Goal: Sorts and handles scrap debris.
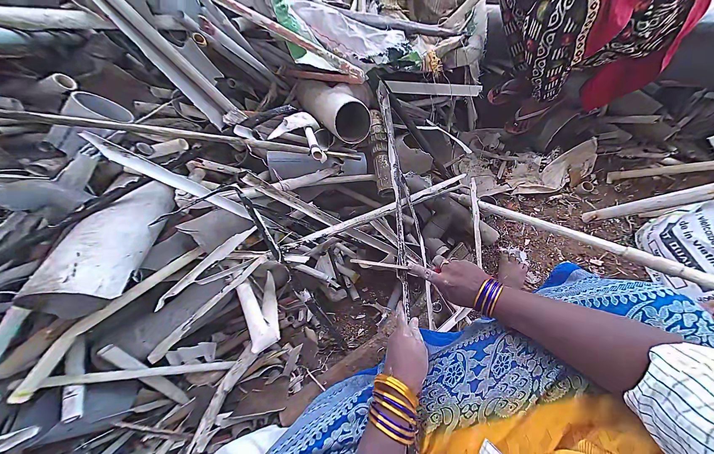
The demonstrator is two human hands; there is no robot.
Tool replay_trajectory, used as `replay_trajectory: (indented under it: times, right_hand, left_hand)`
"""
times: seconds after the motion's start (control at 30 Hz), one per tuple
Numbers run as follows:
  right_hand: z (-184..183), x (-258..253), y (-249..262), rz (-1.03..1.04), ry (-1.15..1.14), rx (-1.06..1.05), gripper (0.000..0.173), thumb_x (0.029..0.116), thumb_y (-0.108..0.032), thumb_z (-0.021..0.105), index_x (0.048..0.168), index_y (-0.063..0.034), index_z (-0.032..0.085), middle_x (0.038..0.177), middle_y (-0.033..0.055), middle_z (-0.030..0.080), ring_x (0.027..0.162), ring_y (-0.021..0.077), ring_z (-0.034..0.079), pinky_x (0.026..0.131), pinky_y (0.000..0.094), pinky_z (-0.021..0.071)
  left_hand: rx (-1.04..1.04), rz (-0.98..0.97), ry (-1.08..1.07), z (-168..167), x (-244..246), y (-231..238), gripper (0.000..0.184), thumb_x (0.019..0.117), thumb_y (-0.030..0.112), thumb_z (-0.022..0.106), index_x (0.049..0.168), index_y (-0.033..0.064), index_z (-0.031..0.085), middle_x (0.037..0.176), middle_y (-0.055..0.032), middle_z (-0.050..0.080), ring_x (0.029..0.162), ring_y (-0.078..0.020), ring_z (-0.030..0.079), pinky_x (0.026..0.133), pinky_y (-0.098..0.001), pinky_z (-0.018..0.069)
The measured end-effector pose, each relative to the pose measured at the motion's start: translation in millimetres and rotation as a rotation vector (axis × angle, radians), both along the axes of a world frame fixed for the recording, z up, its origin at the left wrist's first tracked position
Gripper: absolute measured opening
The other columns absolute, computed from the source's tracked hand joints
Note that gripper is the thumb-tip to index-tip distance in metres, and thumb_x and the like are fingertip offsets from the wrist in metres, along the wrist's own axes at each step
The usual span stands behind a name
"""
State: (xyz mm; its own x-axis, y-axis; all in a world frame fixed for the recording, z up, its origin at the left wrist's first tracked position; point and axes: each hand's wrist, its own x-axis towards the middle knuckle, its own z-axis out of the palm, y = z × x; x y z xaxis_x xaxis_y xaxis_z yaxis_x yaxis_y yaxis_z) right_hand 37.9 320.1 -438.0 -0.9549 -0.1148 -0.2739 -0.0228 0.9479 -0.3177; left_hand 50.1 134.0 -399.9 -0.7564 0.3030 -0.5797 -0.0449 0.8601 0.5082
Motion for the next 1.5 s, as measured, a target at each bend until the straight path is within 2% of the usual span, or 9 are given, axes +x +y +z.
replay_trajectory:
  times: [0.13,0.3,0.37,0.57,0.77,0.97,1.17,1.3,1.5]
  right_hand:
    - [-4,-28,51,-0.405,-0.071,0.034,0.068,0.1061,-0.012,0.046,0.166,-0.0305,0.020,0.124,0.0285,0.062,0.104,0.0459,0.066,0.086,0.0604,0.0526]
    - [20,3,2,-0.005,0.030,-0.009,0.064,0.1055,-0.008,0.040,0.165,-0.0255,0.025,0.121,0.0314,0.062,0.097,0.0499,0.066,0.080,0.0614,0.0519]
    - [16,13,-11,0.154,0.032,-0.018,0.066,0.1045,-0.004,0.041,0.165,-0.0271,0.026,0.122,0.0335,0.060,0.094,0.0515,0.065,0.076,0.0621,0.0515]
    - [-5,-9,23,-0.242,-0.120,0.001,0.065,0.1077,-0.009,0.037,0.166,-0.0266,0.017,0.127,0.0320,0.061,0.112,0.0495,0.063,0.091,0.0607,0.0496]
    - [11,2,1,-0.043,0.088,-0.057,0.062,0.1050,-0.009,0.040,0.165,-0.0231,0.027,0.118,0.0333,0.062,0.095,0.0509,0.066,0.080,0.0620,0.0513]
    - [0,-14,18,-0.220,-0.139,-0.029,0.064,0.1088,-0.013,0.036,0.166,-0.0308,0.016,0.130,0.0312,0.059,0.114,0.0493,0.062,0.092,0.0626,0.0494]
    - [4,-4,-6,-0.018,0.020,-0.024,0.066,0.1046,-0.007,0.040,0.166,-0.0256,0.023,0.114,0.0323,0.063,0.098,0.0504,0.065,0.081,0.0617,0.0512]
    - [2,-16,15,-0.224,-0.087,-0.018,0.065,0.1086,-0.013,0.036,0.167,-0.0283,0.013,0.126,0.0327,0.060,0.108,0.0510,0.064,0.089,0.0631,0.0502]
    - [-6,-7,4,-0.104,-0.009,-0.020,0.066,0.1063,-0.008,0.039,0.166,-0.0268,0.019,0.122,0.0332,0.061,0.100,0.0506,0.066,0.083,0.0618,0.0523]
  left_hand:
    - [0.073,0.008,0.012,-3,5,-6,0.053,0.1133,0.019,0.033,0.161,-0.0003,0.021,0.124,-0.0286,0.064,0.109,-0.0364,0.066,0.101,-0.0470,0.0487]
    - [0.129,0.041,0.044,-9,0,-8,0.051,0.1131,0.018,0.033,0.159,-0.0032,0.025,0.136,-0.0292,0.058,0.119,-0.0367,0.062,0.107,-0.0466,0.0450]
    - [0.131,0.043,0.042,-10,0,-8,0.051,0.1131,0.019,0.033,0.158,-0.0037,0.026,0.126,-0.0280,0.062,0.108,-0.0347,0.064,0.101,-0.0459,0.0483]
    - [0.090,0.002,-0.004,-10,7,-2,0.052,0.1134,0.020,0.032,0.160,-0.0013,0.022,0.120,-0.0280,0.065,0.105,-0.0363,0.066,0.100,-0.0478,0.0491]
    - [0.478,0.240,-0.107,-18,-2,-15,0.040,0.1137,0.017,0.028,0.143,-0.0072,0.039,0.070,-0.0015,0.049,0.047,-0.0075,0.044,0.046,-0.0234,0.0433]
    - [0.309,0.140,-0.105,-26,5,-14,0.045,0.1137,0.019,0.030,0.153,-0.0020,0.034,0.079,-0.0068,0.053,0.058,-0.0159,0.049,0.058,-0.0325,0.0473]
    - [0.559,0.336,-0.204,-23,-5,-22,0.036,0.1139,0.018,0.028,0.139,-0.0053,0.040,0.068,-0.0001,0.047,0.045,-0.0058,0.041,0.043,-0.0210,0.0403]
    - [0.601,0.382,-0.248,-24,-2,-24,0.034,0.1140,0.017,0.028,0.138,-0.0034,0.041,0.067,0.0000,0.046,0.043,-0.0056,0.041,0.041,-0.0200,0.0396]
    - [0.671,0.443,-0.286,-25,-3,-24,0.030,0.1142,0.019,0.027,0.127,-0.0016,0.044,0.064,0.0002,0.047,0.041,-0.0043,0.040,0.038,-0.0178,0.0390]
